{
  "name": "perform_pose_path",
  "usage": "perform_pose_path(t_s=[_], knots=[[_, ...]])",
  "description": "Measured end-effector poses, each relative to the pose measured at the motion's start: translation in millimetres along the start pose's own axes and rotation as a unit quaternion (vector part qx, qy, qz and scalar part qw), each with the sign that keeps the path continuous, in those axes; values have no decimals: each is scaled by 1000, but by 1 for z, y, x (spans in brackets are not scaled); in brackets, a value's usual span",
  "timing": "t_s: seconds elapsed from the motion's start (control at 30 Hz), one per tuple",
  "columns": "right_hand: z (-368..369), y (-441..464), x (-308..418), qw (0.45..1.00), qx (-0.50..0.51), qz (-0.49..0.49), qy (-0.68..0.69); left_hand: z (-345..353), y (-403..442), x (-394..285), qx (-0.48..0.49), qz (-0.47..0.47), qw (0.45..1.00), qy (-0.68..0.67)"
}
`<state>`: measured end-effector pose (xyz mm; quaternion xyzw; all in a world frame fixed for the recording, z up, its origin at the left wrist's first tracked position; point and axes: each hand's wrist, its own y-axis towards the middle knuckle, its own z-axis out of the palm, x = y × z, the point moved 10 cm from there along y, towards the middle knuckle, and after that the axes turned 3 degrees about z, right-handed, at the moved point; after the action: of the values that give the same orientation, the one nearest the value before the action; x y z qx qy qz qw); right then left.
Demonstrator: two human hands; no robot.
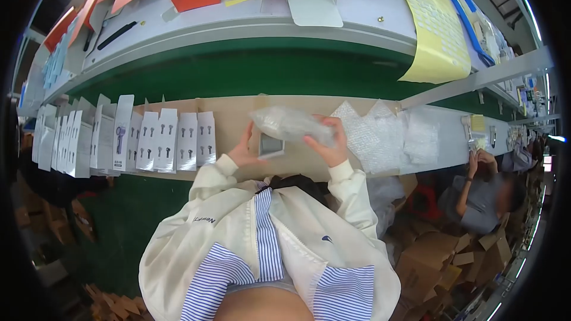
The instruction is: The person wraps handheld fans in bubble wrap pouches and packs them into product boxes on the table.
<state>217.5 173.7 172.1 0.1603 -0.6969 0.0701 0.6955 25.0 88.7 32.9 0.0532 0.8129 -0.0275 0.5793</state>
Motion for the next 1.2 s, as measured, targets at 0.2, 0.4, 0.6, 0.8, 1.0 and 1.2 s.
perform_pose_path(t_s=[0.2, 0.4, 0.6, 0.8, 1.0, 1.2], knots=[[14, -4, -21, 999, 39, 20, 25, -22, -9, -17, 32, -231, 955, -185], [11, -6, -36, 997, 32, 65, -1, -26, -19, 7, 30, -353, 904, -239], [16, -8, -28, 997, 32, 62, -36, -22, 9, 9, 92, -178, 976, 88], [65, -9, 24, 922, 271, -106, -257, -14, -3, 28, 68, -238, 964, -94], [129, -9, 2, 816, 404, -60, -410, 7, -9, 25, -1, -223, 948, -226], [130, -19, -46, 832, 385, -68, -393, 4, -13, 34, -36, -225, 931, -284]])
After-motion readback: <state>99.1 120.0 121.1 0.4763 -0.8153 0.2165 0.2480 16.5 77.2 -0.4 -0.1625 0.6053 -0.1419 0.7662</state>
